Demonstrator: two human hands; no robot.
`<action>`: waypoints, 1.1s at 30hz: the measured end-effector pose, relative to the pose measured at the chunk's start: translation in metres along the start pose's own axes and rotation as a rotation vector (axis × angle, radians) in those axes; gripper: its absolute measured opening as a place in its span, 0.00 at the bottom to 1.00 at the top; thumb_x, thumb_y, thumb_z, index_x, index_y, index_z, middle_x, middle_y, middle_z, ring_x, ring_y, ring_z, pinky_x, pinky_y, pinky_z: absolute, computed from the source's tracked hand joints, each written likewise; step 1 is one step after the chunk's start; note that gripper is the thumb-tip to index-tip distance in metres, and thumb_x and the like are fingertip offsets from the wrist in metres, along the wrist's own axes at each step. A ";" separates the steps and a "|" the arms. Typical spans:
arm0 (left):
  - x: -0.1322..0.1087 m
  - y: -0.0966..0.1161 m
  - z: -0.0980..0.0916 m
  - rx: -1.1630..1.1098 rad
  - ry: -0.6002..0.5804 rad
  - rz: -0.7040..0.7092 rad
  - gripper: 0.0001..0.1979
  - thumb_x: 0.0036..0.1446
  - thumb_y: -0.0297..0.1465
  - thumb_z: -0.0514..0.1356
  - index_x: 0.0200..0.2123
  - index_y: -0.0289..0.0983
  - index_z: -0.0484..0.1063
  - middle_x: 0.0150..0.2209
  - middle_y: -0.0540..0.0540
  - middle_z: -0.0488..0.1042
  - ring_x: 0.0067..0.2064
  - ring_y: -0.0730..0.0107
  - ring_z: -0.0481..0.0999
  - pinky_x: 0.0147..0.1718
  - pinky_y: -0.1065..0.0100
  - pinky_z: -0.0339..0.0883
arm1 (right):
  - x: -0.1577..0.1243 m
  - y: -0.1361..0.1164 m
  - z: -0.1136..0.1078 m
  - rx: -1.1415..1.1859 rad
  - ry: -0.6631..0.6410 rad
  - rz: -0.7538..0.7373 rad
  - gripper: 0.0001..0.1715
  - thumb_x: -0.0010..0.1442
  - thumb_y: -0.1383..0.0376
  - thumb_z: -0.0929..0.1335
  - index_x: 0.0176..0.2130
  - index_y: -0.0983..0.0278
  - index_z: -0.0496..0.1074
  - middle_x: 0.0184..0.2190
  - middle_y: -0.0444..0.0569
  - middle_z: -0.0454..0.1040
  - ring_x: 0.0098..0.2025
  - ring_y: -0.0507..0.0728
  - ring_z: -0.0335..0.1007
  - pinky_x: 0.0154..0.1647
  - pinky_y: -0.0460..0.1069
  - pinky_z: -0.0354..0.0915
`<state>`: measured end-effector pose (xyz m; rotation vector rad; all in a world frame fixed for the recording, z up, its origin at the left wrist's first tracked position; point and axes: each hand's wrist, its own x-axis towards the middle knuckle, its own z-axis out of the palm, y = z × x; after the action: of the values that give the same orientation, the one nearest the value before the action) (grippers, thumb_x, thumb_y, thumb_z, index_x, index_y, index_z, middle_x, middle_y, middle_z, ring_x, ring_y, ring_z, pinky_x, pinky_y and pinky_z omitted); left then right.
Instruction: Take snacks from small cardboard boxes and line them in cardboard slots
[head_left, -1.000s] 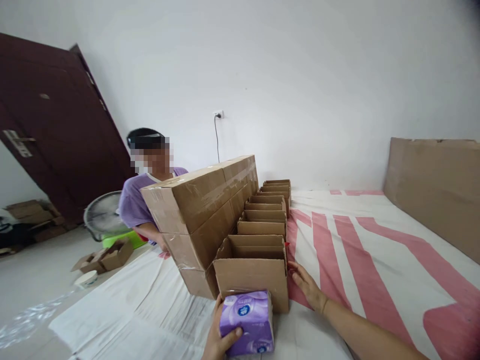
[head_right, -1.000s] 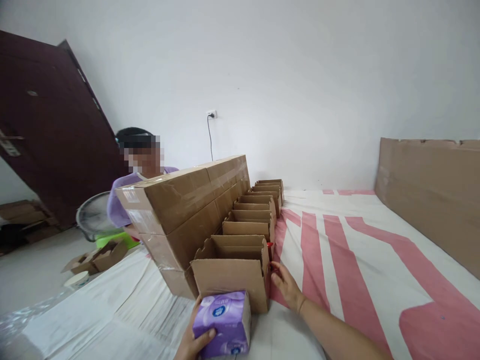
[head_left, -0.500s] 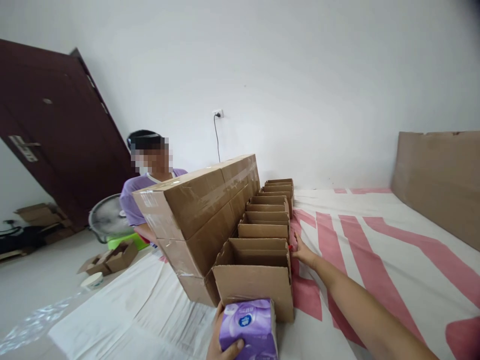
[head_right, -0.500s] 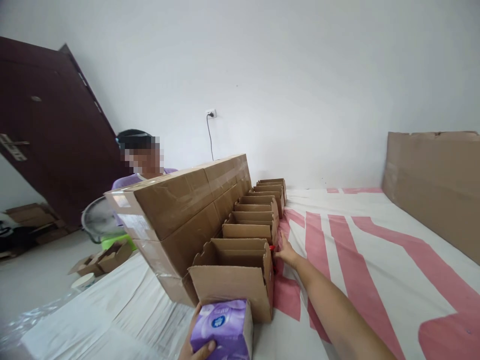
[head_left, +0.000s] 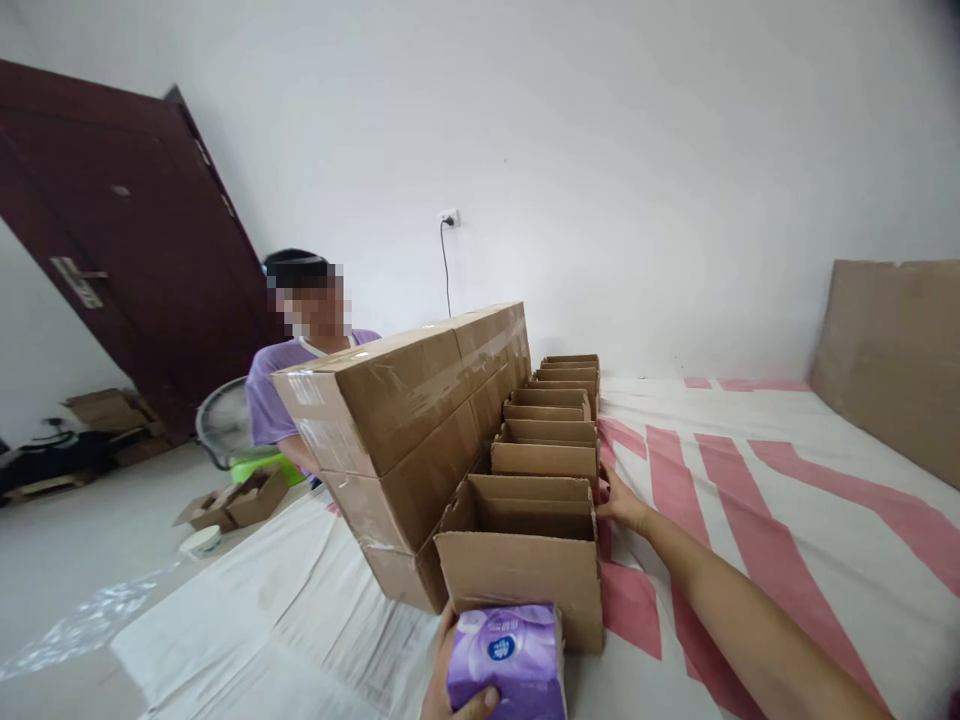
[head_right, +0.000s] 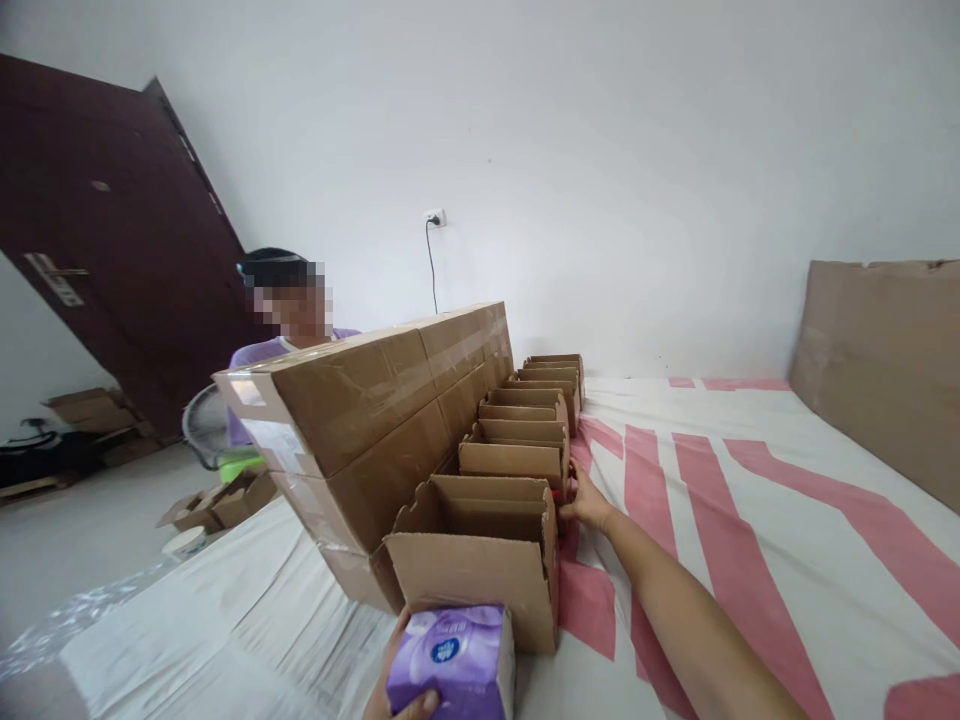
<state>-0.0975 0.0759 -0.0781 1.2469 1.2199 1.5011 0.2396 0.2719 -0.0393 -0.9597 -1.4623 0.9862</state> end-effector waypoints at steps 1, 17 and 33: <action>0.000 -0.002 0.001 -0.008 0.011 0.007 0.45 0.28 0.58 0.71 0.49 0.39 0.75 0.60 0.36 0.68 0.66 0.30 0.59 0.67 0.44 0.47 | 0.001 0.002 -0.003 0.007 -0.018 -0.002 0.67 0.33 0.68 0.77 0.68 0.59 0.51 0.64 0.59 0.63 0.64 0.68 0.62 0.60 0.60 0.64; 0.000 -0.004 0.004 -0.048 0.013 -0.005 0.49 0.29 0.54 0.73 0.55 0.40 0.70 0.64 0.38 0.64 0.66 0.33 0.60 0.67 0.45 0.49 | 0.018 0.001 -0.014 -0.103 0.018 -0.035 0.60 0.33 0.71 0.73 0.64 0.62 0.59 0.59 0.58 0.68 0.60 0.68 0.65 0.64 0.61 0.57; 0.000 -0.003 0.006 -0.038 0.021 0.023 0.46 0.30 0.55 0.72 0.53 0.40 0.72 0.63 0.37 0.65 0.66 0.33 0.60 0.67 0.46 0.49 | 0.035 0.017 -0.009 -0.072 0.111 -0.014 0.61 0.31 0.70 0.74 0.64 0.62 0.58 0.63 0.59 0.64 0.64 0.68 0.61 0.66 0.61 0.55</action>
<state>-0.0920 0.0772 -0.0812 1.2269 1.1889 1.5507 0.2457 0.3111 -0.0432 -1.0387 -1.4175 0.8618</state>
